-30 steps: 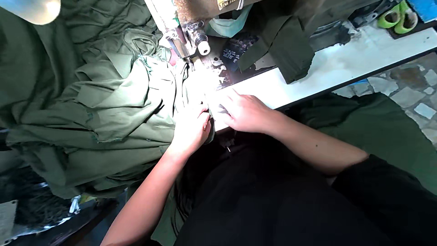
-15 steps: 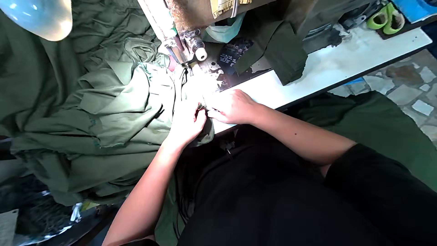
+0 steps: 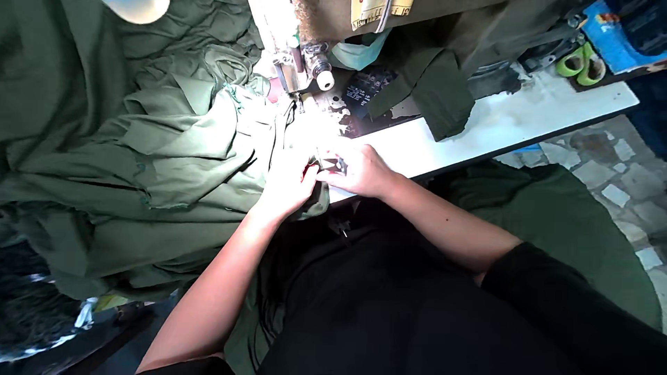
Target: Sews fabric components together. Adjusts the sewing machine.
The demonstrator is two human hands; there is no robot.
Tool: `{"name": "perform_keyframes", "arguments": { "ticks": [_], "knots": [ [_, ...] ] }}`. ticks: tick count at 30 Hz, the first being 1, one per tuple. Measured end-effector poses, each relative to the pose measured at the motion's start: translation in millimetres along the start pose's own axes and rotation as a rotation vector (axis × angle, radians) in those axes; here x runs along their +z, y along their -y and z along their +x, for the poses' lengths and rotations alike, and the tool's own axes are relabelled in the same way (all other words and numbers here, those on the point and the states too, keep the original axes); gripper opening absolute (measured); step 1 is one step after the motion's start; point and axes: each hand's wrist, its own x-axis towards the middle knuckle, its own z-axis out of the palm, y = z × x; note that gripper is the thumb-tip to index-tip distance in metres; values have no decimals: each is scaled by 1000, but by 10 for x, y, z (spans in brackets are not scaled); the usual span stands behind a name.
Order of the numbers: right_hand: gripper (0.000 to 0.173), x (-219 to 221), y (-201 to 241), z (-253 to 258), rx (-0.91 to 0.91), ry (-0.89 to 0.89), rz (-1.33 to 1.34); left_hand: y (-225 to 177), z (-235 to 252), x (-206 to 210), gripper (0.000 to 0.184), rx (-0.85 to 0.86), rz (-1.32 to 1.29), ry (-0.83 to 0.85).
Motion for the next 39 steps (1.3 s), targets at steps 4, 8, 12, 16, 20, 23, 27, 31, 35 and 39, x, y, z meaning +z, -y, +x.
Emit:
{"name": "perform_keyframes", "arguments": {
  "ticks": [4,8,12,16,20,23,27,31,35,39],
  "knots": [
    [13,45,167,-60,-54,85,127,4,-50,29,11,154,89,-1],
    [15,-313,206,-180,19,294,54,75,-103,39,19,229,149,40],
    [29,-555,-77,-91,362,276,-393,110,-80,-3,20,186,112,49],
    [32,-598,-246,-82,333,185,-611,143,-51,23,19,230,138,22],
    [21,-231,-71,-163,74,54,-367,154,-49,63,22,253,161,-13],
    [23,66,74,-199,-65,96,-243,141,-42,68,22,240,166,-33],
    [25,101,99,-239,-96,110,-305,159,-74,56,20,187,172,-20],
    [26,99,80,-267,-123,82,-320,128,-41,61,20,192,178,-20],
    [26,102,73,-269,-131,75,-318,119,-43,60,22,194,183,-21],
    [26,113,82,-288,-163,67,-347,112,-83,65,22,219,194,-44]
  ]
}}
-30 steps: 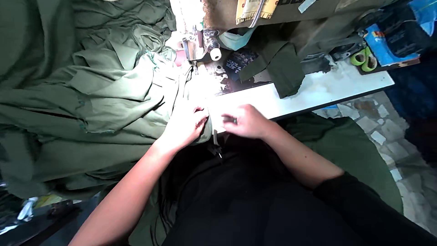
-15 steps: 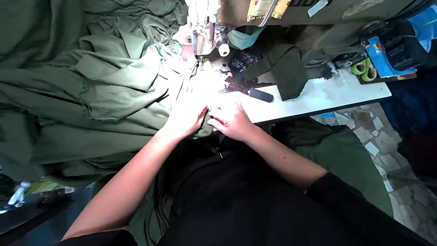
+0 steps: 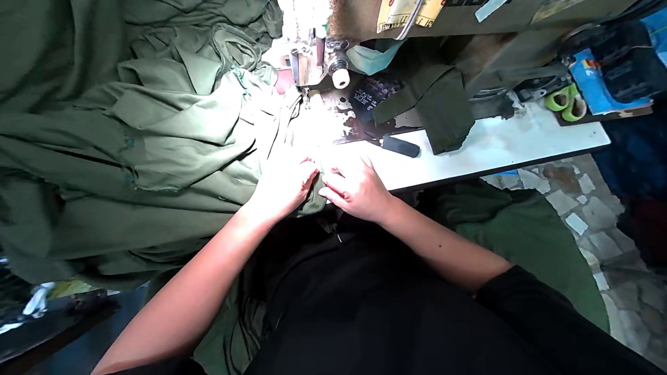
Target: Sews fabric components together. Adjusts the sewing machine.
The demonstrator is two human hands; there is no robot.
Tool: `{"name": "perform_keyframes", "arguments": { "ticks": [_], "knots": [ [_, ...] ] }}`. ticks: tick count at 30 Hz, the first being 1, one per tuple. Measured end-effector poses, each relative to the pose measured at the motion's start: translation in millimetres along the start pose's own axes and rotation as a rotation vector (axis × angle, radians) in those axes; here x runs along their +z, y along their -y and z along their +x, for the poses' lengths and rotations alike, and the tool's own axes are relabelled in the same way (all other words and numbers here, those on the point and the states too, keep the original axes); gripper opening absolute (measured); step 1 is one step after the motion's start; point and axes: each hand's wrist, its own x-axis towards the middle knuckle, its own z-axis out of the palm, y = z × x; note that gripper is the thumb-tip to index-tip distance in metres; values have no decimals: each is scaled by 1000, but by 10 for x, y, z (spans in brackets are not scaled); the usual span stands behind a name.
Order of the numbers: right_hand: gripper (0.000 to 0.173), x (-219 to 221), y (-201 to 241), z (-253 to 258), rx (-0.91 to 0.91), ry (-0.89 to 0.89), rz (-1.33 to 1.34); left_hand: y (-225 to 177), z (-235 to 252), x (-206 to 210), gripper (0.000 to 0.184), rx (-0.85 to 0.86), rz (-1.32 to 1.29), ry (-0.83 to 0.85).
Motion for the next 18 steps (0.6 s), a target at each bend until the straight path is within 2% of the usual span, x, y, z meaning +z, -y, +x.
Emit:
{"name": "perform_keyframes", "arguments": {
  "ticks": [4,7,18],
  "knots": [
    [28,-12,-22,6,-124,13,-46,-106,-89,-39,25,-45,41,55],
    [27,-48,-31,38,-168,38,-69,-83,-152,-3,28,-13,40,22],
    [21,-93,1,76,-182,81,-98,-25,-159,4,41,38,42,11]
  ]
}}
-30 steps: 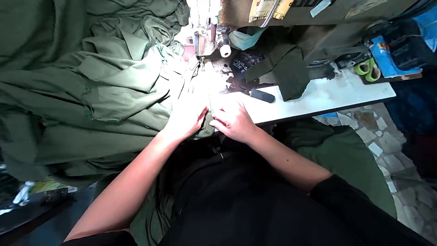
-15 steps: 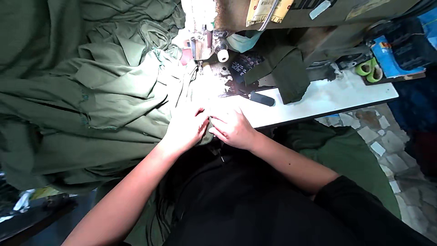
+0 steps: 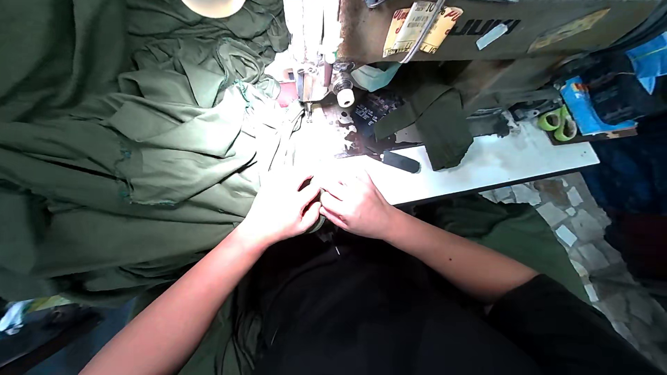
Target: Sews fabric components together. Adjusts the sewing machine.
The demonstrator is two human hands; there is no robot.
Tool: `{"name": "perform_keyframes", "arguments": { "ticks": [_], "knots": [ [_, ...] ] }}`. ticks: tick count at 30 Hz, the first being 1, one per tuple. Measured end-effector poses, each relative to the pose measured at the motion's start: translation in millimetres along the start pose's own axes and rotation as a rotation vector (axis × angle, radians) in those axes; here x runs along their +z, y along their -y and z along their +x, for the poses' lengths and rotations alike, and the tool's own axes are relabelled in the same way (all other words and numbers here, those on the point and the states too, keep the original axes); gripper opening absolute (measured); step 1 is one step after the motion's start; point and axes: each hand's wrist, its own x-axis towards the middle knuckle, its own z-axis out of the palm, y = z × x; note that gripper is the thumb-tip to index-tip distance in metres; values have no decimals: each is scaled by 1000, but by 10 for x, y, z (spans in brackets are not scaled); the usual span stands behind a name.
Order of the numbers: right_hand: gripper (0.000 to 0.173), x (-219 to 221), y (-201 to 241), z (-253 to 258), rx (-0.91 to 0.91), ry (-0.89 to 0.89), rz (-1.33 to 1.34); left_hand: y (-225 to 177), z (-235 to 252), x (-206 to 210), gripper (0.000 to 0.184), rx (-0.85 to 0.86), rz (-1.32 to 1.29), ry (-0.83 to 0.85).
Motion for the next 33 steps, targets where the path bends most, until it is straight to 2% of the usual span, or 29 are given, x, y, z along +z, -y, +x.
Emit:
{"name": "perform_keyframes", "arguments": {
  "ticks": [14,17,19,22,26,29,33],
  "knots": [
    [28,13,-99,106,22,41,-55,189,142,21,47,23,23,-20],
    [32,-86,-129,127,74,62,-15,225,202,25,46,3,30,-21],
    [30,-251,-216,88,146,2,62,271,243,33,46,-4,50,-32],
    [29,-661,-541,-81,357,-158,68,339,313,33,44,-3,66,-42],
    [34,-1110,-1294,-555,626,-412,-197,462,412,53,41,-4,68,-28],
    [42,-1108,-1703,-989,806,-457,-331,533,508,33,41,-3,94,-23],
    [52,-868,-1867,-1341,826,-410,-412,594,613,-16,42,-82,90,55]
  ]
}}
